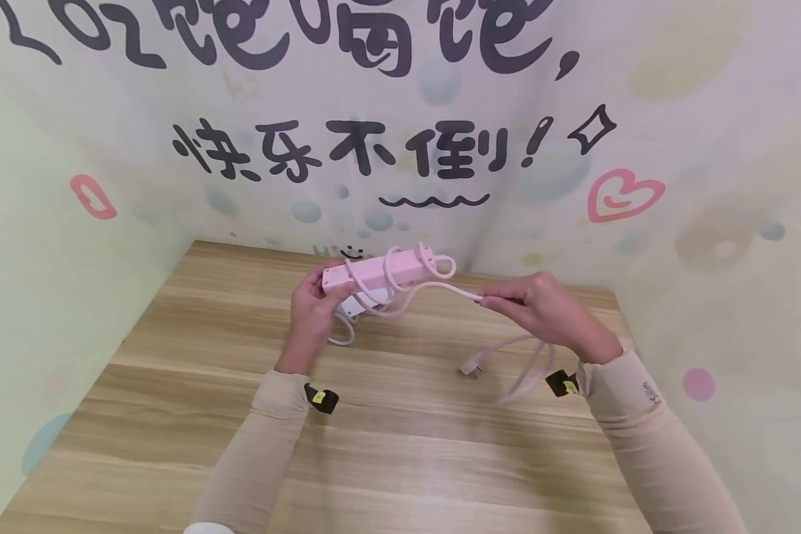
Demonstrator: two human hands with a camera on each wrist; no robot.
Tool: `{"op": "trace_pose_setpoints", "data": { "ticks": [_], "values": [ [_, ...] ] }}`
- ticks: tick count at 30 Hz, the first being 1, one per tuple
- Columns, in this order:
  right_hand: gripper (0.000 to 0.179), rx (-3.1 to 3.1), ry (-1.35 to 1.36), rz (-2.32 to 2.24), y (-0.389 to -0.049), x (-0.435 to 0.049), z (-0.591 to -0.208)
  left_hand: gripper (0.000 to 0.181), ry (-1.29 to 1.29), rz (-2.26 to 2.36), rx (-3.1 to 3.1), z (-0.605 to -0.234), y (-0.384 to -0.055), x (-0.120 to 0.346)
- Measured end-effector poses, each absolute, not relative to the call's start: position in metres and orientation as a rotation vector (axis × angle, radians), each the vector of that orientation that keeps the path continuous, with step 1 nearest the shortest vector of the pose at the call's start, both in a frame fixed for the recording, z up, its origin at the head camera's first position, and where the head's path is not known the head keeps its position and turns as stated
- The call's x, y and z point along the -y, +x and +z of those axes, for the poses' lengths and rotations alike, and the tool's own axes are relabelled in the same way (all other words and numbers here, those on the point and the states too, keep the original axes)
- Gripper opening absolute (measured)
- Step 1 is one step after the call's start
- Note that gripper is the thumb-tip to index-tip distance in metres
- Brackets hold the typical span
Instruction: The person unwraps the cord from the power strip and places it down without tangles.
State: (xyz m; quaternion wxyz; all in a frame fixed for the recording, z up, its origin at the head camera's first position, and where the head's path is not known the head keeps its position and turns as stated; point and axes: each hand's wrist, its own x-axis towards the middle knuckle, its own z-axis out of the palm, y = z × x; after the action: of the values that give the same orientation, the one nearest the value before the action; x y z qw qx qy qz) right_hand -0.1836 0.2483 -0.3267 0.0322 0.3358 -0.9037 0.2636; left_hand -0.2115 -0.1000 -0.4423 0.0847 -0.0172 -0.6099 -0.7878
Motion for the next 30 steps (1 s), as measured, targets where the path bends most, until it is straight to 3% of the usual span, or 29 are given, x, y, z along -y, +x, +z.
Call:
{"op": "trace_pose_setpoints", "data": {
  "ticks": [16, 30],
  "values": [
    [0.009, 3.047, 0.669, 0.92, -0.199, -0.304, -0.383, 0.038, -0.08, -2.482, 1.616, -0.436, -0.213, 0.1],
    [0.017, 3.089, 0.6, 0.881, -0.203, -0.33, -0.418, 0.047, -0.198, -2.583, 1.637, -0.445, -0.208, 0.086]
  ]
}}
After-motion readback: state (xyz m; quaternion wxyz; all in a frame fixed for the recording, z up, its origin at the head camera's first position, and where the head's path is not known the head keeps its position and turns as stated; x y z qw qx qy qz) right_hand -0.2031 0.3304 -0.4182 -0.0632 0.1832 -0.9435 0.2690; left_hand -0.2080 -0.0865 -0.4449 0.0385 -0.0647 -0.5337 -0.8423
